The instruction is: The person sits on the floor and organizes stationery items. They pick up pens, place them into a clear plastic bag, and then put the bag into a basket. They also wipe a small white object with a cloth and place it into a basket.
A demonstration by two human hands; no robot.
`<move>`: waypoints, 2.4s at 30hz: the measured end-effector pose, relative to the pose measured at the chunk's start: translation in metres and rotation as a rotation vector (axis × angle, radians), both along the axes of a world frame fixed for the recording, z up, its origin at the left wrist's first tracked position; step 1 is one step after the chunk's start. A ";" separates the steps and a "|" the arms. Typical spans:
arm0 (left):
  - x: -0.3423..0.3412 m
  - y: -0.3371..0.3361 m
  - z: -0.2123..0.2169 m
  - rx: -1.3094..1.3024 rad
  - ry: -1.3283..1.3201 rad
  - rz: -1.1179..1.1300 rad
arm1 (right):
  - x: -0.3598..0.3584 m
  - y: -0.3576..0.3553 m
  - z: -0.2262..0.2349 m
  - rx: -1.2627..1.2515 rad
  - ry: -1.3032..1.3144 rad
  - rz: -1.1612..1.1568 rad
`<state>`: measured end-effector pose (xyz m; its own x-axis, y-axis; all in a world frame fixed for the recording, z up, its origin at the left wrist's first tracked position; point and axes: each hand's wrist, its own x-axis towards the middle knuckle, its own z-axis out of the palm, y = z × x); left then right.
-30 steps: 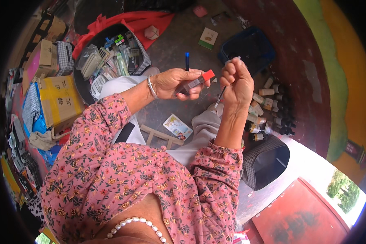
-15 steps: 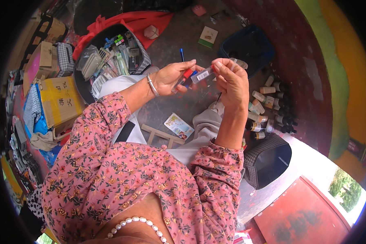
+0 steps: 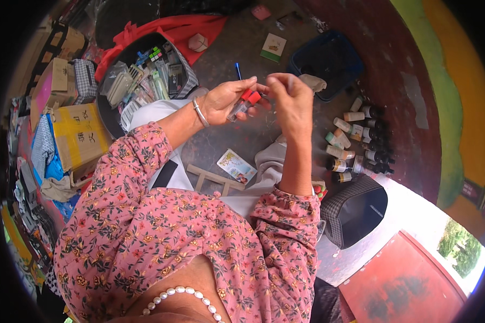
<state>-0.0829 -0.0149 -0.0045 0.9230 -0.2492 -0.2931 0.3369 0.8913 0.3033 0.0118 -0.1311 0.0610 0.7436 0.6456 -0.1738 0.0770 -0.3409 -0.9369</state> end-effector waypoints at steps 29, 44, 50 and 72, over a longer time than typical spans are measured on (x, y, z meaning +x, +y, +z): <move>0.012 -0.013 -0.013 -0.178 -0.004 0.267 | -0.008 0.012 0.002 -0.029 0.105 0.118; 0.004 -0.010 0.010 0.441 0.164 0.039 | 0.008 0.005 -0.022 0.373 0.765 -0.112; 0.006 -0.012 0.016 0.433 0.123 -0.012 | 0.005 0.003 -0.026 0.053 0.391 -0.119; -0.001 -0.009 0.016 -0.018 -0.105 0.056 | -0.011 0.013 -0.013 0.271 0.487 0.068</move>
<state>-0.0842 -0.0238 0.0117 0.9611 -0.2002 -0.1905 0.2534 0.9136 0.3180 0.0012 -0.1186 0.0476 0.5741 0.7587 -0.3077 -0.3733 -0.0919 -0.9232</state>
